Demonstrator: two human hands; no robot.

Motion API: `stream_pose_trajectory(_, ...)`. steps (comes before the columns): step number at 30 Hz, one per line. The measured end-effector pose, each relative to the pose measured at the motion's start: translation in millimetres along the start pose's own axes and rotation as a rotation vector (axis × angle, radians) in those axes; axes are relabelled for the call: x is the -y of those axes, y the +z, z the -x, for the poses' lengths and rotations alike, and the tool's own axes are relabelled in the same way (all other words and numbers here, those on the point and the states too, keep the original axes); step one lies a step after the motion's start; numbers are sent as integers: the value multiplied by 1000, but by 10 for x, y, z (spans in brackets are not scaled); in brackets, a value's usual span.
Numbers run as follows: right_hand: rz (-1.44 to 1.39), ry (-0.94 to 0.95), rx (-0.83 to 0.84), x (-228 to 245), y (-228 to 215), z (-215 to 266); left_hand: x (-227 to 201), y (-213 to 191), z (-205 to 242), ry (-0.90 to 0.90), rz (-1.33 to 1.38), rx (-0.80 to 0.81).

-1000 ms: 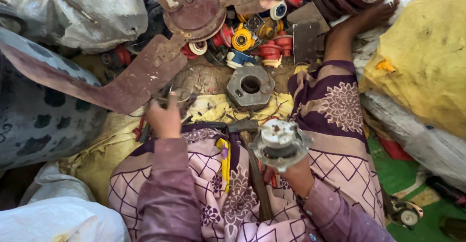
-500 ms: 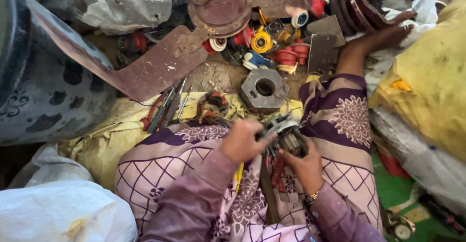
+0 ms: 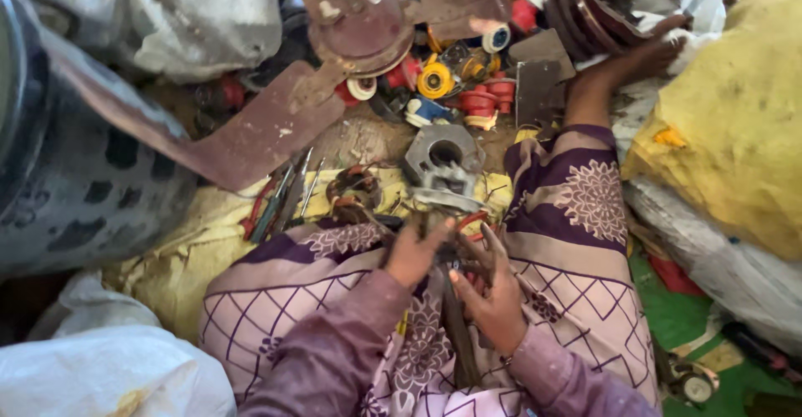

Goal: The person sits on the floor and uses a hammer to strike a metal component, likely a fan motor housing, to separate its parts. The person repeatedly hits the component and removes internal parts, placing them into a white sack.

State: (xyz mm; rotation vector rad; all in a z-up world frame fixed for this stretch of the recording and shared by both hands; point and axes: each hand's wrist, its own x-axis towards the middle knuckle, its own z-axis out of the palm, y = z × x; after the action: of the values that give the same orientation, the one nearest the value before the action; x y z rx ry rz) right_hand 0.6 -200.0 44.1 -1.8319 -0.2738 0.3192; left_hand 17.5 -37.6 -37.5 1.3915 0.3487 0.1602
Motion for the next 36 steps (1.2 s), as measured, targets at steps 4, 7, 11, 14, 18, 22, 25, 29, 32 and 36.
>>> stream_pose_trajectory(4,78,-118,33,-49,-131,-50,-441,-141,-70,252,138,-84)
stream_pose_trajectory(7,128,238,94,-193,-175,-122,-614,-188,-142,401,92,-159)
stream_pose_trajectory(11,223,-32,119,-289,-129,-195,-492,-248,-317,617,-795,-325)
stream_pose_trajectory(14,97,173,199,-267,-122,-219,-320,-243,-364,137,-867,-63)
stream_pose_trajectory(18,50,411,271,-211,-165,-181,-352,-228,-259,220,-740,-160)
stream_pose_trajectory(22,22,473,319,-380,-199,-167,-448,-185,-64,557,-469,-310)
stream_pose_trajectory(25,-63,205,309,-609,-108,-126,-386,-287,-26,397,-678,-233)
stream_pose_trajectory(29,67,-58,287,-693,-76,-229,-215,-443,-300,174,-937,-155)
stream_pose_trajectory(32,32,200,326,-603,-114,-125,-45,-468,-315,-3,-974,-100)
stream_pose_trajectory(36,31,553,317,-414,-209,-197,-88,-409,-229,143,-669,-193)
